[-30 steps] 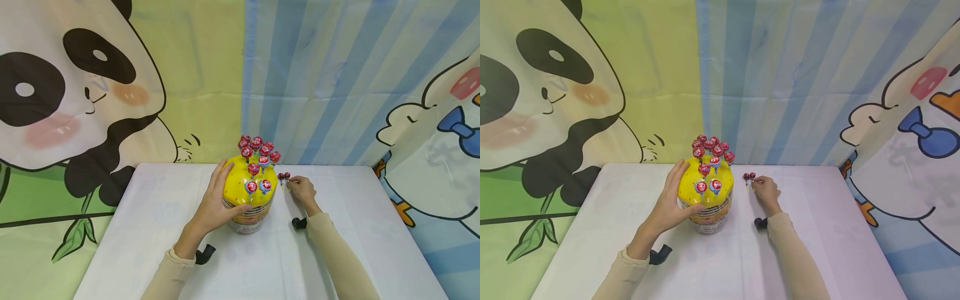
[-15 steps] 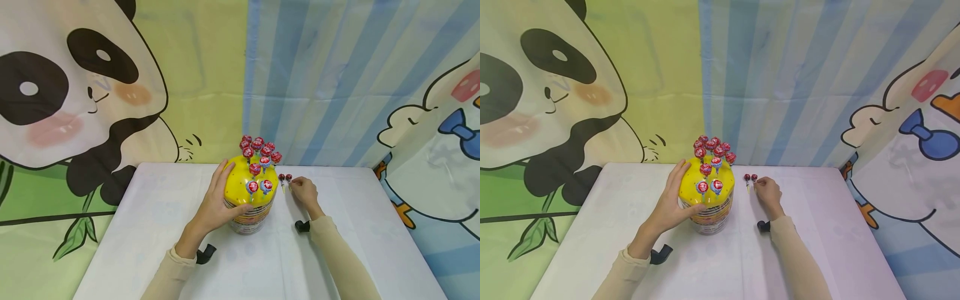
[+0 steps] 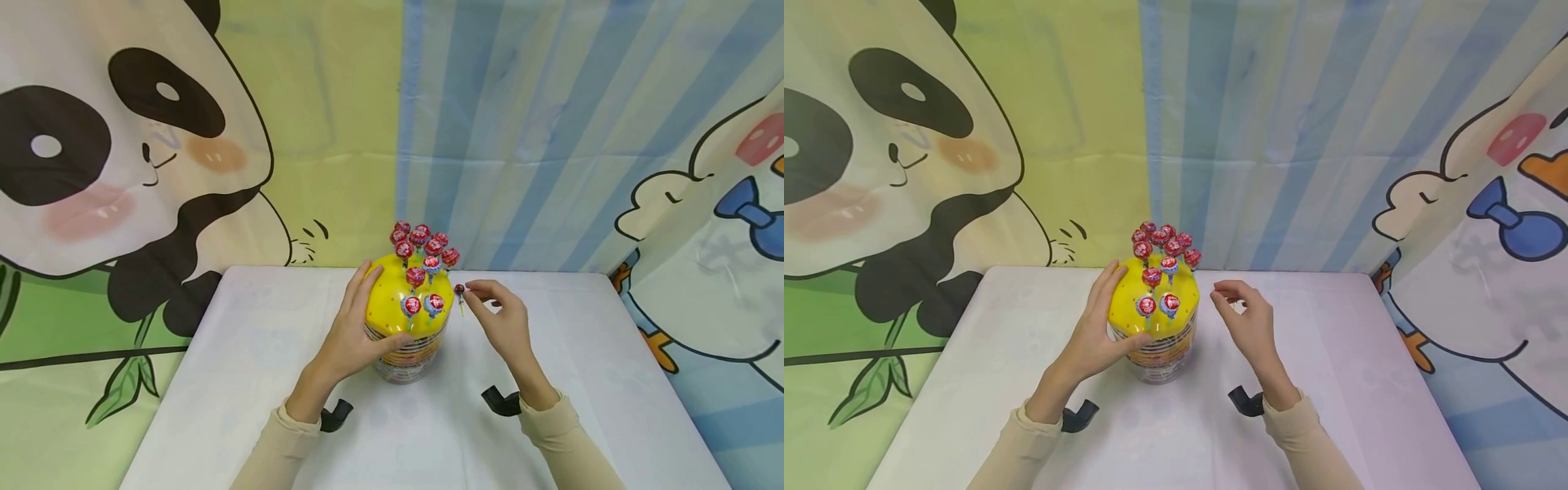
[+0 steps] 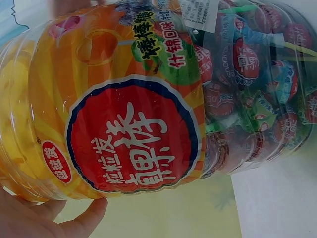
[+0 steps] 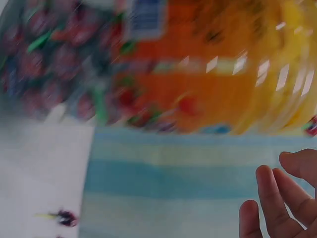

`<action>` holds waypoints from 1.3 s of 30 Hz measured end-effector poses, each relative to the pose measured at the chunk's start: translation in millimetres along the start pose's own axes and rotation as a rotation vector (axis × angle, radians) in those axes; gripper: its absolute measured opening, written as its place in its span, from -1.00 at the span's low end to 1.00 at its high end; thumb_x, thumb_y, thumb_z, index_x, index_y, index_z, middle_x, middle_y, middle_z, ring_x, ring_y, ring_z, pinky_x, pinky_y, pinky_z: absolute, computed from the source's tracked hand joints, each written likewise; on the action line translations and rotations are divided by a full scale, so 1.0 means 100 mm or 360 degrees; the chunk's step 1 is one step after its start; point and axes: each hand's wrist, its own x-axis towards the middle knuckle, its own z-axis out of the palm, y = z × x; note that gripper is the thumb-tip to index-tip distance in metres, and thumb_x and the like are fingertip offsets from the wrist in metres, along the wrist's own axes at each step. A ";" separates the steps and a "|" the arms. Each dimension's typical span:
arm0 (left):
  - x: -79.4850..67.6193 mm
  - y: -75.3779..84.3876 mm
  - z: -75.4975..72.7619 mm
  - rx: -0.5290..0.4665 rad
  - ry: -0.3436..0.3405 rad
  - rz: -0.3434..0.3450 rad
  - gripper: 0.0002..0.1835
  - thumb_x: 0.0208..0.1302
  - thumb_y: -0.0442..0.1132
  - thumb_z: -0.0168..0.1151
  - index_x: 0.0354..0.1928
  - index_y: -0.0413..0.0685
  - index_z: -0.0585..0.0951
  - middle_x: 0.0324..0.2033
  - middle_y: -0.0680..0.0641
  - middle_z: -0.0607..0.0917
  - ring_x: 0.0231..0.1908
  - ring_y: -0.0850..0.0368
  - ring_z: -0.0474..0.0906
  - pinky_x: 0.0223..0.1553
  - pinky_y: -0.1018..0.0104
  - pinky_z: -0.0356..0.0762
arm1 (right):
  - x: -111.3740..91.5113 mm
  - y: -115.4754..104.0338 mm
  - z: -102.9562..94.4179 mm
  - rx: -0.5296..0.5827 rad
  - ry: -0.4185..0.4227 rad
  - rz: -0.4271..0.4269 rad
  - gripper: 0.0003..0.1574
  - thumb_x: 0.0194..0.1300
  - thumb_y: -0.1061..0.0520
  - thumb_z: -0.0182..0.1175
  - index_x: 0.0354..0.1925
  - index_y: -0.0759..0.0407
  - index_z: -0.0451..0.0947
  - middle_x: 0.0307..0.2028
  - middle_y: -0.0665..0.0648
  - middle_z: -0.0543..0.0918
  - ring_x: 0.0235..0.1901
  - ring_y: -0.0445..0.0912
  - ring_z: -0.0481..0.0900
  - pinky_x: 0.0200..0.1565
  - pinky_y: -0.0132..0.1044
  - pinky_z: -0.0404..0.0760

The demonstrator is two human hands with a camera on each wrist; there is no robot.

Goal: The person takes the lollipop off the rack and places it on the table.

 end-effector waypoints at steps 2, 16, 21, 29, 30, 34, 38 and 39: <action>0.00 0.00 0.00 -0.0001 0.0001 0.0003 0.15 0.03 0.31 0.46 0.58 0.42 -0.01 0.55 0.24 -0.16 0.43 0.01 0.11 0.24 -0.14 0.35 | -0.07 -0.17 -0.03 0.0067 -0.0007 -0.0096 -0.78 0.34 0.16 0.34 -0.04 0.05 0.72 -0.12 0.03 0.73 -0.17 -0.15 0.57 -0.14 -0.20 0.39; -0.01 -0.02 0.00 0.0007 0.0013 0.0012 0.14 0.04 0.33 0.44 0.58 0.42 -0.01 0.55 0.23 -0.15 0.45 0.02 0.08 0.25 -0.19 0.32 | -0.32 -0.67 0.02 0.0333 -0.0240 -0.0355 -0.62 0.23 0.40 0.35 0.00 0.13 0.69 -0.12 0.03 0.70 -0.07 -0.05 0.50 0.00 -0.22 0.39; -0.01 -0.03 0.01 0.0012 0.0017 0.0023 0.14 0.04 0.33 0.44 0.58 0.41 -0.01 0.55 0.22 -0.14 0.45 0.02 0.09 0.25 -0.19 0.33 | -0.34 -0.69 0.07 0.0349 -0.0257 -0.0366 -0.60 0.19 0.45 0.36 -0.01 0.20 0.69 -0.17 0.07 0.67 -0.10 -0.04 0.48 -0.01 -0.24 0.39; -0.02 -0.02 0.01 0.0009 0.0011 0.0024 0.14 0.04 0.34 0.43 0.58 0.41 -0.01 0.55 0.21 -0.14 0.45 0.01 0.09 0.24 -0.19 0.33 | -0.34 -0.70 0.13 0.0348 -0.0246 -0.0383 -0.57 0.12 0.51 0.37 -0.04 0.24 0.68 -0.19 0.17 0.66 -0.12 0.06 0.47 -0.03 -0.25 0.37; -0.01 -0.01 0.01 0.0011 0.0010 0.0022 0.14 0.04 0.34 0.43 0.58 0.41 -0.01 0.55 0.21 -0.14 0.45 0.01 0.08 0.24 -0.20 0.33 | -0.33 -0.70 0.14 0.0347 -0.0242 -0.0386 -0.58 0.12 0.50 0.37 -0.05 0.24 0.68 -0.20 0.16 0.67 -0.12 0.06 0.47 -0.04 -0.24 0.37; -0.01 -0.01 0.01 0.0015 0.0005 0.0019 0.14 0.04 0.34 0.43 0.58 0.41 -0.01 0.55 0.21 -0.14 0.45 0.02 0.08 0.25 -0.19 0.32 | -0.33 -0.72 0.14 0.0337 -0.0228 -0.0392 -0.63 0.17 0.47 0.36 -0.08 0.18 0.69 -0.22 0.08 0.66 -0.13 0.01 0.47 -0.05 -0.23 0.38; -0.01 -0.01 0.01 0.0011 0.0004 0.0026 0.14 0.05 0.34 0.43 0.58 0.41 -0.02 0.55 0.21 -0.14 0.45 0.02 0.09 0.25 -0.17 0.33 | -0.32 -0.74 0.15 0.0329 -0.0212 -0.0402 -0.69 0.21 0.43 0.35 -0.11 0.15 0.71 -0.23 0.02 0.64 -0.14 -0.03 0.46 -0.04 -0.21 0.41; -0.01 -0.01 0.00 0.0012 0.0005 0.0028 0.14 0.05 0.34 0.43 0.58 0.41 -0.02 0.55 0.21 -0.14 0.45 0.01 0.09 0.25 -0.17 0.33 | -0.31 -0.75 0.15 0.0327 -0.0207 -0.0406 -0.70 0.21 0.42 0.35 -0.12 0.15 0.71 -0.23 0.02 0.63 -0.15 -0.03 0.46 -0.05 -0.20 0.41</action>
